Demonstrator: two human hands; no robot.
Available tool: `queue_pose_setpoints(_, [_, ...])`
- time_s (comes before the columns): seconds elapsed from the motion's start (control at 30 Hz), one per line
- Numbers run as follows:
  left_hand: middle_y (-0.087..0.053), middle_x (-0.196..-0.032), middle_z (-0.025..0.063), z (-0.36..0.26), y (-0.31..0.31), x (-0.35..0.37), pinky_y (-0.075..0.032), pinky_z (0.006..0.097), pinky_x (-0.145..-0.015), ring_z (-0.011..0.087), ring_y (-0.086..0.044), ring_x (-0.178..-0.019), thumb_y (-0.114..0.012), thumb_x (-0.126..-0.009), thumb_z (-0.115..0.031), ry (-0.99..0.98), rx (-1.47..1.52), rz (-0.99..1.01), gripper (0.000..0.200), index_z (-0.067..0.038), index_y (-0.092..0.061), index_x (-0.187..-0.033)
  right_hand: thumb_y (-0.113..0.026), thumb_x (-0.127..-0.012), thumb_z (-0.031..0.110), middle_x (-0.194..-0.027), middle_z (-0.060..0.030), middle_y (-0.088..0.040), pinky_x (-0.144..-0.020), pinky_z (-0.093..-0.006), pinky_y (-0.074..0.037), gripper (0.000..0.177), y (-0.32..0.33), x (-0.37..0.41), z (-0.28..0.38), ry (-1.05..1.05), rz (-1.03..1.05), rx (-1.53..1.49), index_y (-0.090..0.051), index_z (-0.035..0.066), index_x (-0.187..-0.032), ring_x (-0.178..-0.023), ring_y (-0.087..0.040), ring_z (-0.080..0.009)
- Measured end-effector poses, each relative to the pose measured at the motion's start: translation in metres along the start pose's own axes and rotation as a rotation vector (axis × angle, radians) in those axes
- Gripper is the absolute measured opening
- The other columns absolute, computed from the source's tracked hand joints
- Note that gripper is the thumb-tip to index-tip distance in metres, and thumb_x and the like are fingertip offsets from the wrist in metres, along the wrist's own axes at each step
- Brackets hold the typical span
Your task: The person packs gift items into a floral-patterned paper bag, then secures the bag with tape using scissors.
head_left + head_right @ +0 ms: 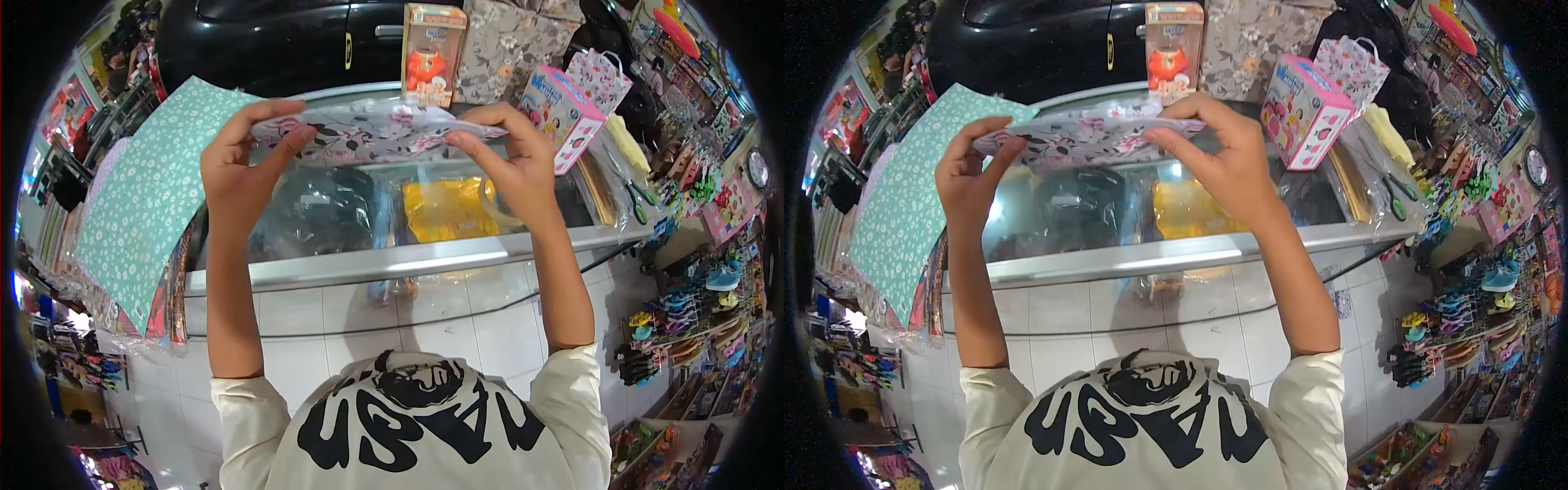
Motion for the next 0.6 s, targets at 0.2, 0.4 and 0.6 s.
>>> queue_pose_setpoints(0.2, [-0.065, -0.091, 0.0094, -0.06, 0.021, -0.028, -0.048, 0.0208, -0.074, 0.0089, -0.061, -0.082, -0.07, -0.076, 0.007, -0.19, 0.207, -0.159, 0.053, -0.001, -0.046, -0.122, -0.07, -0.077, -0.004, -0.091, -0.0095, -0.066, -0.072, -0.0217, -0.051, 0.022, 0.025, -0.039, 0.053, 0.035, -0.1, -0.343, -0.061, -0.003, -0.096, -0.085, -0.063, -0.0116])
queue_pose_setpoints(0.4, [-0.066, -0.092, 0.0123, -0.113, 0.027, -0.026, -0.049, 0.0208, -0.075, 0.0102, -0.062, -0.084, -0.07, -0.075, 0.007, -0.283, 0.198, -0.201, 0.056, 0.001, -0.042, -0.124, -0.069, -0.077, -0.003, -0.087, -0.008, -0.067, -0.063, -0.0202, -0.051, 0.02, 0.047, -0.037, 0.106, 0.002, -0.19, -0.346, -0.06, -0.002, -0.095, -0.072, -0.063, -0.0088])
queue_pose_setpoints(0.6, [-0.066, -0.087, 0.0115, -0.103, 0.008, 0.016, -0.051, 0.0214, -0.07, 0.0124, -0.064, -0.079, -0.07, -0.072, 0.012, -0.116, 0.389, -0.083, 0.066, -0.001, -0.036, -0.127, -0.072, -0.075, -0.003, -0.084, -0.0045, -0.065, -0.061, -0.02, -0.05, 0.021, 0.05, 0.025, 0.124, -0.12, -0.236, -0.194, -0.061, -0.002, -0.093, -0.072, -0.061, -0.0075])
Point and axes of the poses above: each hand's wrist, its own x-axis away from the middle knuckle, its own y-axis out of the back of the hand, z = x × y, the point moved 9 cm from there along -x, towards the middle knuckle
